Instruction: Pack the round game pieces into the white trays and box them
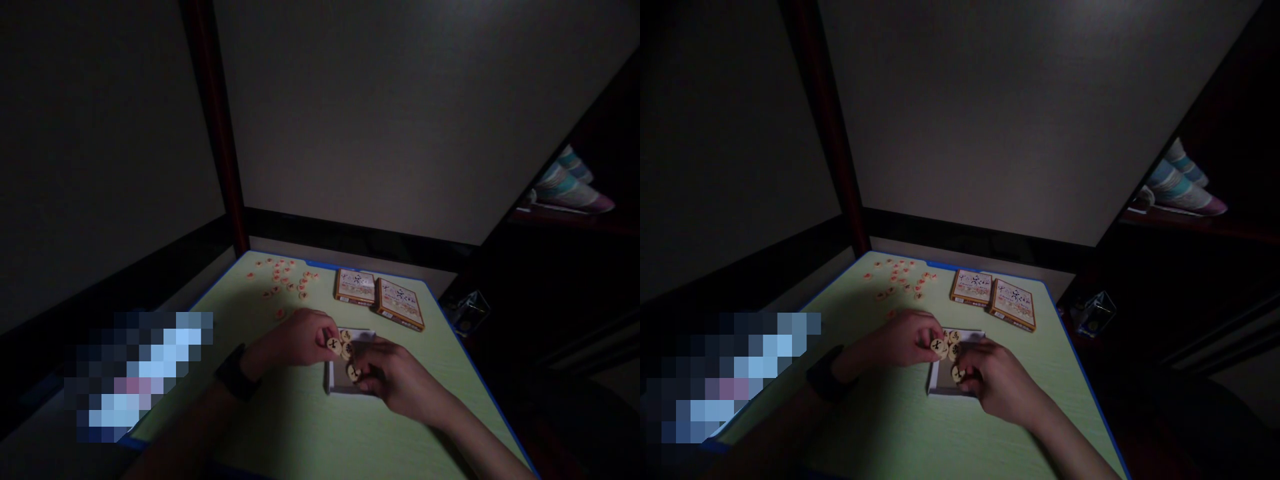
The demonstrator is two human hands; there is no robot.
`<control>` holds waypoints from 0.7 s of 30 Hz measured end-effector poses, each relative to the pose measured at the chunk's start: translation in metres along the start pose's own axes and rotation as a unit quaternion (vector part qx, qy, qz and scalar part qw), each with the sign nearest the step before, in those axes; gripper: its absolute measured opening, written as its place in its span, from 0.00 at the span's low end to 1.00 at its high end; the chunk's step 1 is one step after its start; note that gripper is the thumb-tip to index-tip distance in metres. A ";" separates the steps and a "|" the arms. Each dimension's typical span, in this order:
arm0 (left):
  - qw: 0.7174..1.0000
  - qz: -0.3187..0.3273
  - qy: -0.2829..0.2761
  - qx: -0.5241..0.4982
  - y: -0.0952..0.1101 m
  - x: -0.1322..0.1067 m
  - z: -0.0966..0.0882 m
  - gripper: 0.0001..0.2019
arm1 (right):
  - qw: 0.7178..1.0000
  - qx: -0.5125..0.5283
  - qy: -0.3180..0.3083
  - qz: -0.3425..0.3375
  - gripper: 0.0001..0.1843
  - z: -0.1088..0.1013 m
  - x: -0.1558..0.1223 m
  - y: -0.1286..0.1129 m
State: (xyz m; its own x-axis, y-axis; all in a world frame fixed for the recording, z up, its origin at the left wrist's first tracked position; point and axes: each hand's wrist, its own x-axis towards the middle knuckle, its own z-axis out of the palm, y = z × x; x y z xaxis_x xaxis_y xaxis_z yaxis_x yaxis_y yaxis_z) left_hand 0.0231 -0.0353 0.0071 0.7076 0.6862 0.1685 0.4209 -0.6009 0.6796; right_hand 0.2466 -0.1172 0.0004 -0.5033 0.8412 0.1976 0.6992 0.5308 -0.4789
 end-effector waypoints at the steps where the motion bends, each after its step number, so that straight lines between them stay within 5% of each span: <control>1: 1.000 -0.004 -0.011 -0.013 -0.002 0.000 -0.001 0.10 | 1.000 0.000 0.001 0.002 0.10 0.001 0.000 0.000; 6: 0.996 -0.028 -0.073 -0.052 -0.005 -0.002 -0.003 0.10 | 1.000 0.005 0.018 -0.002 0.12 0.009 0.002 0.000; 21: 0.992 -0.032 -0.088 -0.086 -0.006 -0.002 -0.002 0.10 | 0.996 -0.048 0.070 -0.037 0.08 0.033 0.008 -0.002</control>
State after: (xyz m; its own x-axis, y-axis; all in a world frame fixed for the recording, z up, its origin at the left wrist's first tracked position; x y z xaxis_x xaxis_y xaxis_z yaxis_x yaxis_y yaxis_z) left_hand 0.0178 -0.0322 0.0045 0.7770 0.6295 0.0037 0.3765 -0.4694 0.7987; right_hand 0.2242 -0.1146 -0.0255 -0.4844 0.8020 0.3496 0.7114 0.5937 -0.3761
